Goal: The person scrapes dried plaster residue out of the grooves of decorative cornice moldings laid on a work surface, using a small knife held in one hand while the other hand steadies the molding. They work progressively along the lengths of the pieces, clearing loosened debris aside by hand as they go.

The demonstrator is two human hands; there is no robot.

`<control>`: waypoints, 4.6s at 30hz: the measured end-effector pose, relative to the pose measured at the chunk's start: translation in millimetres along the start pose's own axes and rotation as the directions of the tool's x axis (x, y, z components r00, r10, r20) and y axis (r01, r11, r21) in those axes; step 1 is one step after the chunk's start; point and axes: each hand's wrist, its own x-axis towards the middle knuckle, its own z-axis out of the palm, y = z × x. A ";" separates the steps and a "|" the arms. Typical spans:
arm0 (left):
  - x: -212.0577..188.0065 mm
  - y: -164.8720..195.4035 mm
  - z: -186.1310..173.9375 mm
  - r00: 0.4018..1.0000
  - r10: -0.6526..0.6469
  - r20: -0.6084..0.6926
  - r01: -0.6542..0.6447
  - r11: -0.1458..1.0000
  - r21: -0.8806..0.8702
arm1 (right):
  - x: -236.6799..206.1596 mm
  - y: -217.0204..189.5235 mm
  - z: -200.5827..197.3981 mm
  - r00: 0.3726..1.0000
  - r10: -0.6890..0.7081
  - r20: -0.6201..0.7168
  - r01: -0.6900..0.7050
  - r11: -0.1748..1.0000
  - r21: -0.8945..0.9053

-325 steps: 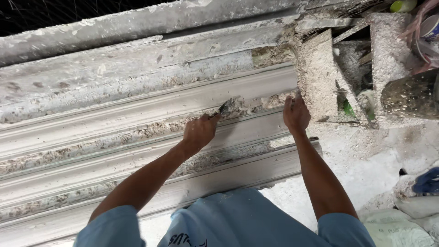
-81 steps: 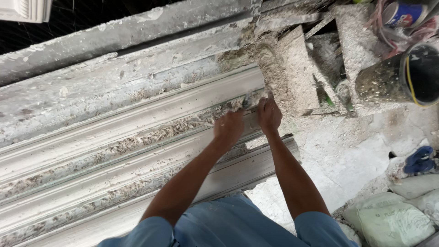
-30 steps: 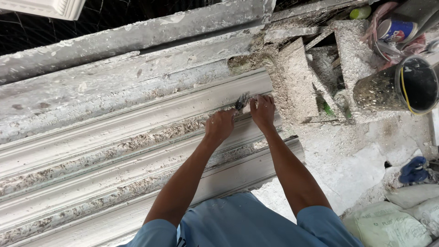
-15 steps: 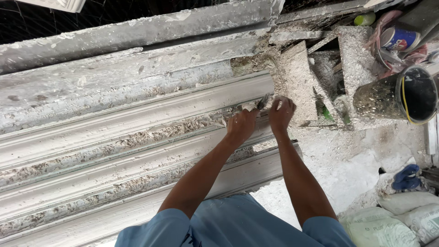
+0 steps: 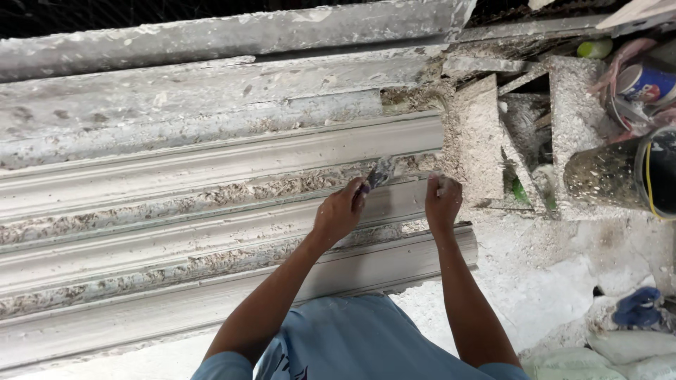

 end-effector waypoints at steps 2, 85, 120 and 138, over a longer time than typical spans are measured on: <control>-16.9 -1.5 -10.8 0.994 -0.110 0.018 0.111 0.993 -0.040 | -7.5 -11.7 2.6 0.979 -0.190 -0.076 0.196 0.978 0.071; -908.6 -702.3 -930.2 0.260 -0.338 -0.905 0.245 0.929 -0.276 | -902.1 -1230.0 511.9 0.154 -0.767 0.622 0.204 0.641 0.740; -772.4 -860.2 -1352.1 0.819 -0.137 -0.558 0.146 0.989 -0.030 | -861.1 -1555.3 612.5 0.421 -0.232 0.877 0.319 0.943 0.096; -569.1 -1006.7 -1471.8 0.927 0.013 -0.375 0.245 0.735 0.632 | -672.1 -1729.4 766.4 0.000 -0.490 0.872 0.902 0.376 0.212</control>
